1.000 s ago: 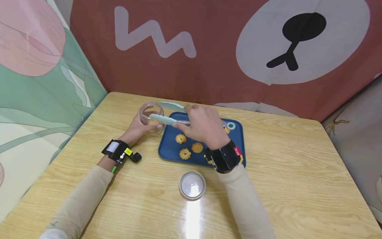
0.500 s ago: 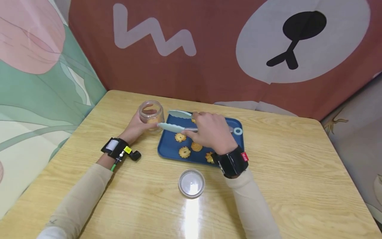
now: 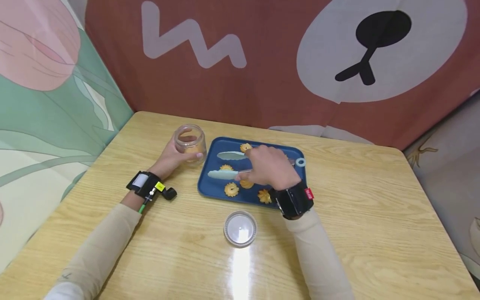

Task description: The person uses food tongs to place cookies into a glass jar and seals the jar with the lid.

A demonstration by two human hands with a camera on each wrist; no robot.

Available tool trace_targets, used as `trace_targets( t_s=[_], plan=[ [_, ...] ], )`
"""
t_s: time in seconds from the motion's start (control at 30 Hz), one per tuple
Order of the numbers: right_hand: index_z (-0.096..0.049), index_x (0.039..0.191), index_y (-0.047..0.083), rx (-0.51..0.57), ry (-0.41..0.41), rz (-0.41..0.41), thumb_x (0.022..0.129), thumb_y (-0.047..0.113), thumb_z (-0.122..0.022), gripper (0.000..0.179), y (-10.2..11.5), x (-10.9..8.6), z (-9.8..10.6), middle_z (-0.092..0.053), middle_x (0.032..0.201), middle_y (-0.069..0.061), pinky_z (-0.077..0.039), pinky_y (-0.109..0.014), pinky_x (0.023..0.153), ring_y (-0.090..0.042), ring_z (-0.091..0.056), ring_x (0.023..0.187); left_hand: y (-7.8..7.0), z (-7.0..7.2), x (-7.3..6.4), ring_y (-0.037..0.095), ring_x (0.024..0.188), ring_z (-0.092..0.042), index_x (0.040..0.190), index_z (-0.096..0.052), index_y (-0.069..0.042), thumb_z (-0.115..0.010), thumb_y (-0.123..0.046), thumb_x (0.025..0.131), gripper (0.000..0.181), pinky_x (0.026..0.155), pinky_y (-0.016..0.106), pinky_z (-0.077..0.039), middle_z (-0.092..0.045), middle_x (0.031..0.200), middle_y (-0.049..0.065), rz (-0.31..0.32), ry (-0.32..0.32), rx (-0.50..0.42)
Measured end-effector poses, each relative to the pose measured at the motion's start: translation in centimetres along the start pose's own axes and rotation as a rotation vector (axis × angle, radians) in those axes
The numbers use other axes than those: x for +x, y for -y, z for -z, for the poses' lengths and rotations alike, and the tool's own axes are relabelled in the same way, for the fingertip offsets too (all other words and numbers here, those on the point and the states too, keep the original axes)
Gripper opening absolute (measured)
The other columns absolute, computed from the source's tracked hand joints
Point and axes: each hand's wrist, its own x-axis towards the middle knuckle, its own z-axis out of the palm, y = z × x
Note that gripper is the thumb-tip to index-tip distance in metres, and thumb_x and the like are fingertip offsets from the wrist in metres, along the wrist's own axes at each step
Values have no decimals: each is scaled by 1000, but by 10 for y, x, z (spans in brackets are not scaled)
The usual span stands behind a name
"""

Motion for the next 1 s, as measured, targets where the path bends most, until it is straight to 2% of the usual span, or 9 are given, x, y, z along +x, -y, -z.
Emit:
trace_targets(
  t_s=[0.13,0.37,0.57,0.77,1.0],
  plan=[
    [-60,125,12,5,16,-29,70,61,-72,74,-4,2,-3,-67,112,-7,-52,-48,78,-24,-60,92,0,0,1,20,116,-44,137,-33,-25,-83,-11,71,85,104,49,-29,-46,131,17,-2,-1,-1],
    [-60,125,14,10,53,-67,67,60,-75,75,-8,4,-4,-64,117,-7,-49,-53,82,-27,-57,101,-1,-1,1,20,116,-44,137,-33,-23,-82,-7,71,84,102,48,-31,-44,132,22,-5,-4,-25],
    [-58,127,15,21,75,-89,66,59,-76,78,-10,3,-4,-62,121,-7,-47,-55,84,-30,-54,107,-2,-1,1,20,116,-44,138,-33,-23,-82,-7,71,84,101,48,-32,-46,130,17,-9,-4,-14],
    [-57,128,14,17,85,-81,66,56,-77,78,-10,3,-3,-63,120,-10,-50,-53,81,-30,-56,104,-2,-1,2,20,116,-45,137,-33,-23,-82,-7,71,84,101,47,-33,-46,130,18,-5,-4,-12],
    [-59,127,12,12,84,-68,69,50,-78,72,-10,1,-2,-64,116,-11,-52,-48,75,-27,-57,99,-1,-2,2,22,117,-44,138,-33,-23,-82,-6,70,85,101,49,-32,-41,134,28,-9,0,-16]
  ],
)
